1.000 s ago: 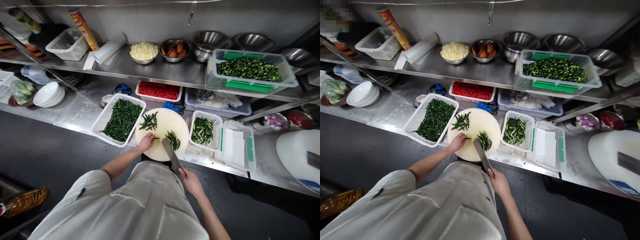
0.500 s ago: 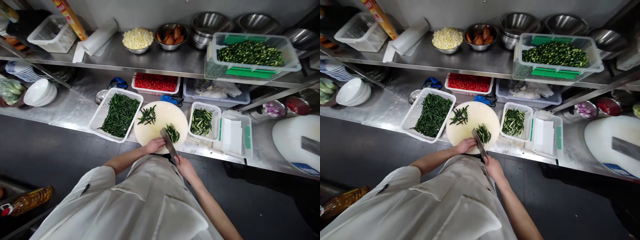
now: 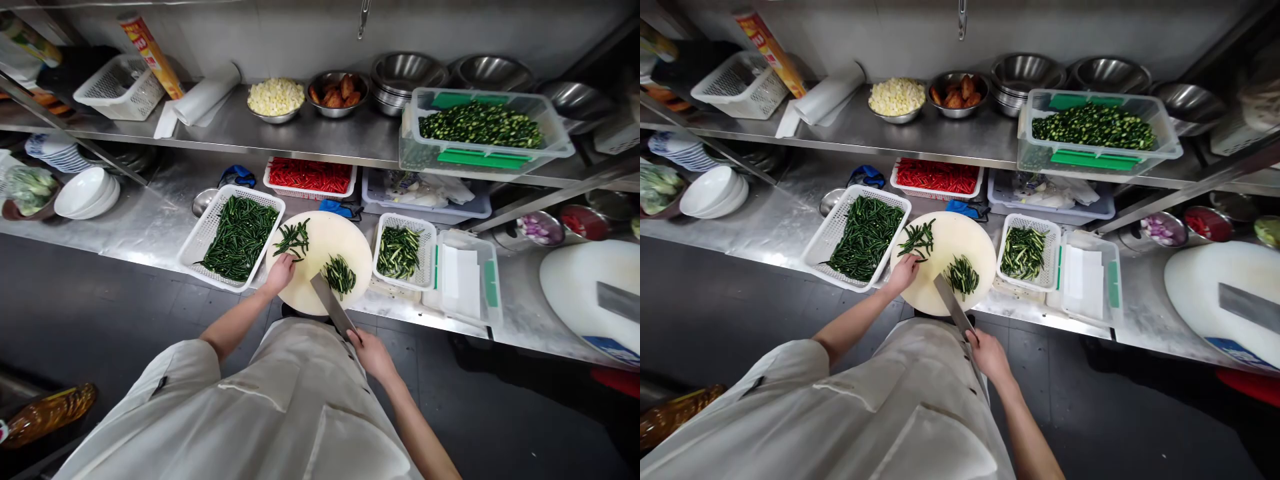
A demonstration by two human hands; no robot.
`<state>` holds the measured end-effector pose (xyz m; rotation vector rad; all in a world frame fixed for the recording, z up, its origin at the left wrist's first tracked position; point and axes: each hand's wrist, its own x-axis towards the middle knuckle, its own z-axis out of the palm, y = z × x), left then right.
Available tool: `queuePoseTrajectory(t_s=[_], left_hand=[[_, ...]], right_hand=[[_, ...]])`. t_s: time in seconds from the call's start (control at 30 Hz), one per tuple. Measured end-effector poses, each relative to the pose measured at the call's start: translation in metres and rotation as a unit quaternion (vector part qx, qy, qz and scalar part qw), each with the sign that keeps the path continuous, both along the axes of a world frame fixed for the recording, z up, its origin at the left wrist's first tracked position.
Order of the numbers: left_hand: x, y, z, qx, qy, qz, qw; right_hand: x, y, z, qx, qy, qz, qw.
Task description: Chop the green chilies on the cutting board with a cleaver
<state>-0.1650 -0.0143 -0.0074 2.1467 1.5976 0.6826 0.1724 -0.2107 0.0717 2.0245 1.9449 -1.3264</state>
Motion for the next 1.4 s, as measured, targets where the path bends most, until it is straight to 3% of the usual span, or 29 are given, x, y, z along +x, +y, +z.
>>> queuePoseTrajectory(t_s=[0.1,0.2,0.27,0.33,0.43,0.53,0.67,0.77,0.83,0.93,1.0,1.13,1.27,1.4], left_hand=[[0.009,-0.030,-0.009,0.017,-0.008,-0.076,0.997],[0.033,-0.056,-0.018,0.017,-0.020,-0.204,0.979],[0.050,-0.065,-0.022,0.013,-0.024,-0.278,0.960],[0.061,-0.068,-0.024,0.013,-0.022,-0.307,0.951],[0.067,-0.068,-0.023,0.020,-0.017,-0.308,0.951],[0.066,-0.068,-0.023,0.025,-0.021,-0.306,0.952],[0.066,-0.065,-0.024,0.027,-0.029,-0.322,0.946],[0.058,-0.046,-0.018,0.036,-0.008,-0.348,0.937],[0.046,-0.023,-0.010,0.052,0.019,-0.287,0.956],[0.019,0.011,0.001,0.076,0.060,-0.098,0.990],[0.003,0.024,0.003,0.075,0.072,-0.056,0.993],[-0.005,0.007,-0.005,0.064,0.040,-0.151,0.986],[0.029,-0.038,-0.016,0.067,0.010,-0.257,0.964],[0.064,-0.065,-0.021,0.043,-0.019,-0.319,0.947]], right_hand=[[-0.001,0.005,0.003,0.001,-0.038,-0.024,0.999],[-0.012,0.017,0.015,0.001,-0.084,-0.014,0.996],[-0.017,0.022,0.025,0.000,-0.102,0.006,0.995],[-0.017,0.022,0.034,0.003,-0.109,0.020,0.994],[-0.011,0.019,0.039,0.002,-0.102,0.028,0.994],[-0.017,0.024,0.029,-0.003,-0.087,0.026,0.996],[-0.045,0.054,0.008,0.032,-0.082,-0.012,0.996],[-0.054,0.072,0.004,0.068,-0.037,-0.035,0.996],[-0.048,0.069,0.007,0.086,-0.017,-0.050,0.995],[-0.031,0.046,0.013,0.084,0.012,-0.037,0.996],[-0.018,0.027,0.014,0.053,0.030,-0.003,0.998],[-0.002,0.009,0.011,0.011,0.011,0.010,1.000],[-0.006,0.016,0.013,0.019,-0.065,-0.022,0.997],[-0.010,0.019,0.026,0.022,-0.094,0.006,0.995]])
